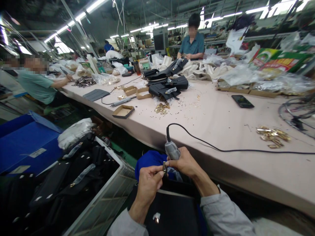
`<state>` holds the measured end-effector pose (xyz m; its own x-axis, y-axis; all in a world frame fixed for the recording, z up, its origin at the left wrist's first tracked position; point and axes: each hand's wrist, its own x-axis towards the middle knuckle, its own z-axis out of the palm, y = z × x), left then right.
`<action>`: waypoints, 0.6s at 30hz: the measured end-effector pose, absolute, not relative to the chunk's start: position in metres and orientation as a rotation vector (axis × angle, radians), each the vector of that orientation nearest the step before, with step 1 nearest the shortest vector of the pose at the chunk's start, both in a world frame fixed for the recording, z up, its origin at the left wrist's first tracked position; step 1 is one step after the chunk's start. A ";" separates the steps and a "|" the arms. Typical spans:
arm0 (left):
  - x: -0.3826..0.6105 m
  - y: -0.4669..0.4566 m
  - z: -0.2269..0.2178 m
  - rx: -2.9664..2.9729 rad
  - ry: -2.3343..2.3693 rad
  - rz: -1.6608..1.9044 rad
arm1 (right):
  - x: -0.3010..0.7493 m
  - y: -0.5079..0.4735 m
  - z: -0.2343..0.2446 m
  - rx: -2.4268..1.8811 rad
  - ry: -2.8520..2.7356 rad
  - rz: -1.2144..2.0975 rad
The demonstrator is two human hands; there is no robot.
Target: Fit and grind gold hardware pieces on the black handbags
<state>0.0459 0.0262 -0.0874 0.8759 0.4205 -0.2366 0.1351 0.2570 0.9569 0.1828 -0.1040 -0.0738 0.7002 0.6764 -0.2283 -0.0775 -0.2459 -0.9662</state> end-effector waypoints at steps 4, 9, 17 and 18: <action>0.049 0.024 -0.087 1.277 0.581 0.231 | 0.183 -0.104 -0.076 -1.657 -0.482 0.776; 0.051 0.025 -0.089 1.282 0.600 0.217 | 0.184 -0.104 -0.079 -1.665 -0.475 0.771; 0.052 0.026 -0.092 1.300 0.652 0.202 | 0.182 -0.104 -0.076 -1.636 -0.469 0.777; 0.052 0.026 -0.093 1.313 0.656 0.198 | 0.181 -0.104 -0.076 -1.631 -0.469 0.775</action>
